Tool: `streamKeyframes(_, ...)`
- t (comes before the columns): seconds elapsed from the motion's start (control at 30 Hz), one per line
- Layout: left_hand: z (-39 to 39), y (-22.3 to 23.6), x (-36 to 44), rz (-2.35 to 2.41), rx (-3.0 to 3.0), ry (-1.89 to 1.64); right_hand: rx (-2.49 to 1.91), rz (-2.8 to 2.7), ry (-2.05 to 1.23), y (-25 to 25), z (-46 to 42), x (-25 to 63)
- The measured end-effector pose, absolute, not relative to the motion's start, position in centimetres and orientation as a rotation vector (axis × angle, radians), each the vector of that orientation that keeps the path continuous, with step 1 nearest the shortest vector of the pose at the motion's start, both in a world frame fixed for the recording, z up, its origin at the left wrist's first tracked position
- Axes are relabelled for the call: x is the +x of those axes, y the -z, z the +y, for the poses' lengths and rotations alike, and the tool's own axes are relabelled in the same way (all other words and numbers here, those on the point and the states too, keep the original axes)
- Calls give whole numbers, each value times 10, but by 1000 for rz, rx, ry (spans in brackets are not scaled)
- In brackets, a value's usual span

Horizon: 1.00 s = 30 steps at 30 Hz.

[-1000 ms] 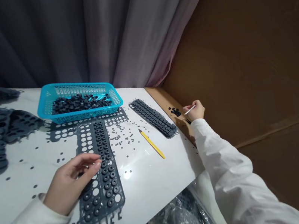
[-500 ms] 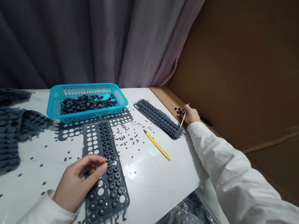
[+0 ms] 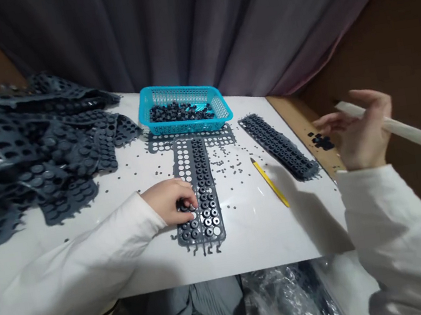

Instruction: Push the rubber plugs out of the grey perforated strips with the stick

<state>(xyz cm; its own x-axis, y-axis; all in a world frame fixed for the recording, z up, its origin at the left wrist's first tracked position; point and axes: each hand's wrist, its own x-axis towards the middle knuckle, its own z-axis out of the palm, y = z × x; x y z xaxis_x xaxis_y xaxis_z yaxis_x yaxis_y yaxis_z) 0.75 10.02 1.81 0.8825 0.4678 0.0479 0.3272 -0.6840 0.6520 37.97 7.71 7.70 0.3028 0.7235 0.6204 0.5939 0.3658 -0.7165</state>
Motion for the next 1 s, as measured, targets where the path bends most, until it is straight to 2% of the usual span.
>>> streamKeyframes(0.07,97,-17,9,503,2404,-222,-1124,-1342,-431,-74,52,311)
streamKeyframes(0.13,94,-15,11,473,2435,-180,-1170,-1382,-728,-59,26,248)
streamKeyframes(0.27,91,-15,12,433,2481,-122,-1301,-1349,-1008,-15,-4,178)
streamKeyframes(0.4,90,-17,12,426,2509,-94,-1347,-1394,-927,5,-6,172)
streamKeyframes(1.0,94,-7,11,367,2489,-194,-1404,-1448,-807,9,-4,174)
